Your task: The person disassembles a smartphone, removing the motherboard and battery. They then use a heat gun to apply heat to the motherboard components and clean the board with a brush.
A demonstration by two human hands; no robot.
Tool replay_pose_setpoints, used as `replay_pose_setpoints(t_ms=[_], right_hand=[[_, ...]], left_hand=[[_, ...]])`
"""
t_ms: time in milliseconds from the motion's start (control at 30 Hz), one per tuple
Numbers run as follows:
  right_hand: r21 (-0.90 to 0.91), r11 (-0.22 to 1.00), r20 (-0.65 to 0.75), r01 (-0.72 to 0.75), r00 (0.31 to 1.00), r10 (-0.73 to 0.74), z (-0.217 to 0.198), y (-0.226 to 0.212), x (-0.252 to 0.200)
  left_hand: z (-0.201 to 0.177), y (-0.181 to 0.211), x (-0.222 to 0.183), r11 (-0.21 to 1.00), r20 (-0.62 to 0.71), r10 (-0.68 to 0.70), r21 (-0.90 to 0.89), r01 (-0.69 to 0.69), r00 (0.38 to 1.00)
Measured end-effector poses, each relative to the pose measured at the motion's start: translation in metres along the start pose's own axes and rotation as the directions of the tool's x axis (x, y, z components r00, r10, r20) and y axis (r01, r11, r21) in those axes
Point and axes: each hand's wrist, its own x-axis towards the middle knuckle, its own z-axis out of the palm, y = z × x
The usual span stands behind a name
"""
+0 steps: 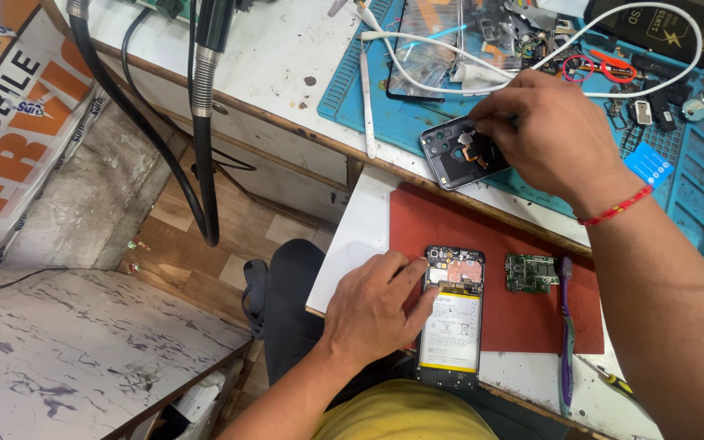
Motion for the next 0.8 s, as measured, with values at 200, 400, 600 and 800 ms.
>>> replay_pose_setpoints(t_ms=[200,400,600,800], right_hand=[[-0.077,0.994,0.061,0.072,0.996,-0.068,0.004,0.0,0.004],[-0.082,0.994,0.093,0.079,0.993,-0.071,0.004,0.007,0.007],[0.037,0.998,0.111,0.05,0.992,-0.054,-0.017,0.01,0.008],[0.192,0.959,0.169,-0.208,0.97,0.176,-0.048,-0.017,-0.042]], left_hand=[[0.001,-0.002,-0.001,1.0,0.012,-0.007,-0.003,0.007,1.0],[0.001,-0.002,-0.001,1.0,0.008,-0.007,-0.011,0.007,1.0],[-0.001,-0.001,-0.001,1.0,0.008,-0.014,-0.015,0.014,1.0],[-0.001,0.0,-0.001,1.0,-0.029,0.001,-0.018,-0.002,1.0]])
